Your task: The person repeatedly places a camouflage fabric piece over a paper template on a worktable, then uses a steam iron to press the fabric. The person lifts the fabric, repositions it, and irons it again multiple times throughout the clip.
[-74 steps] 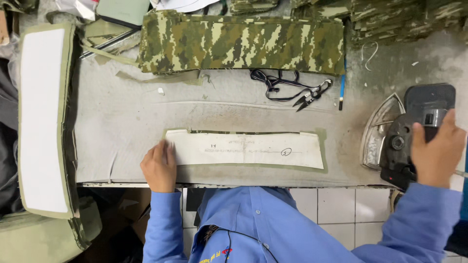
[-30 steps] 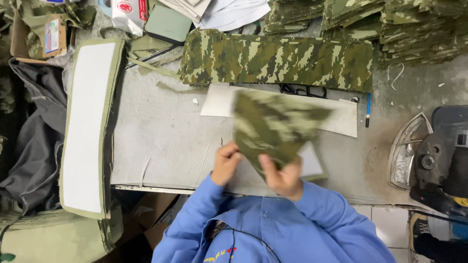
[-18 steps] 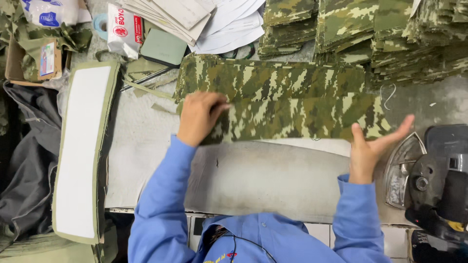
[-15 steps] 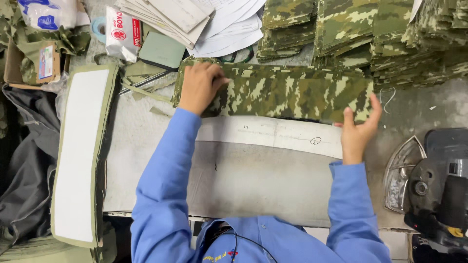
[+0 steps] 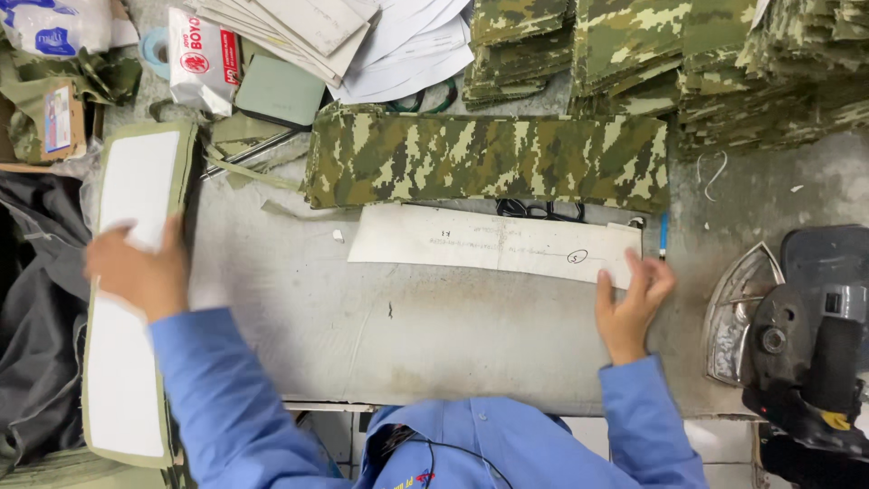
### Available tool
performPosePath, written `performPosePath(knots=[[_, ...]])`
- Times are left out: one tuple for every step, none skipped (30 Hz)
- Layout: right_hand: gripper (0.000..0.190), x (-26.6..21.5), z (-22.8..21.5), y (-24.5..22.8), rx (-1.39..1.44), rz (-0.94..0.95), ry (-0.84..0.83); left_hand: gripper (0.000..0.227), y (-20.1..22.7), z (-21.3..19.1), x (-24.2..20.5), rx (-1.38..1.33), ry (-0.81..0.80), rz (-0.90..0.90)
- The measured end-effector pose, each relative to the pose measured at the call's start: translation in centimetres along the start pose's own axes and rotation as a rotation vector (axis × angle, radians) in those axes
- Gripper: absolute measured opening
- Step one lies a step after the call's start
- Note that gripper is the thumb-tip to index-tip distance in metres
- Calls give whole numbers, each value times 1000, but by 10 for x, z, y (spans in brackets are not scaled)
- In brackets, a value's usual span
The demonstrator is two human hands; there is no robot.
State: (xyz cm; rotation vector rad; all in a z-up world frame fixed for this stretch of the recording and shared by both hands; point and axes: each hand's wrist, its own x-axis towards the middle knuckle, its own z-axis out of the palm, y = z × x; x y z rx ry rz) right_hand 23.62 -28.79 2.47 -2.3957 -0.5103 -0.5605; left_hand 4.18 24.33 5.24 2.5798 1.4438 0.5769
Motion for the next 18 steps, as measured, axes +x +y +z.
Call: performPosePath(knots=[[37, -20, -2, 3, 9, 9, -31, 59, -48, -3, -15, 177, -50, -155], [34, -41, -4, 6, 18, 18, -62, 75, -95, -11, -36, 355, -99, -310], [34, -44, -5, 6, 15, 22, -58, 75, -109, -18, -50, 353, -99, -304], [32, -49, -7, 5, 0, -2, -39, 68, -125, -24, -64, 216, -108, -304], [30, -54, -8, 4, -15, -27, -23, 62, -142, -33, -80, 82, -119, -304], [30, -54, -8, 2, -17, -24, -23, 62, -135, -40, -78, 83, -122, -301], [30, -53, -6, 1, -24, -20, -39, 69, -128, -47, -78, 88, -163, -369], [31, -51, -5, -1, -32, -16, -55, 76, -122, -55, -79, 92, -205, -436], [31, -52, -5, -1, -28, -20, -56, 76, -117, -60, -73, 92, -202, -441], [30, -52, -5, -1, -42, -43, -52, 77, -113, -65, -68, 98, -266, -473], [29, -52, -6, -1, -58, -66, -52, 78, -108, -70, -64, 105, -334, -507], [29, -53, -6, 0, -56, -71, -56, 78, -100, -76, -59, 106, -334, -514], [28, -55, -6, 1, -53, -62, -52, 80, -92, -83, -55, 114, -420, -570], [27, -55, -7, 1, -50, -54, -48, 82, -83, -90, -50, 121, -507, -625], [27, -57, -7, 1, -47, -59, -52, 82, -84, -89, -48, 122, -506, -632], [25, -58, -7, 2, -50, -46, -53, 88, -85, -89, -47, 157, -552, -619], [23, -58, -7, 2, -54, -34, -53, 95, -86, -88, -45, 191, -599, -606], [23, -59, -8, 3, -52, -40, -56, 95, -103, -77, -48, 189, -598, -613]])
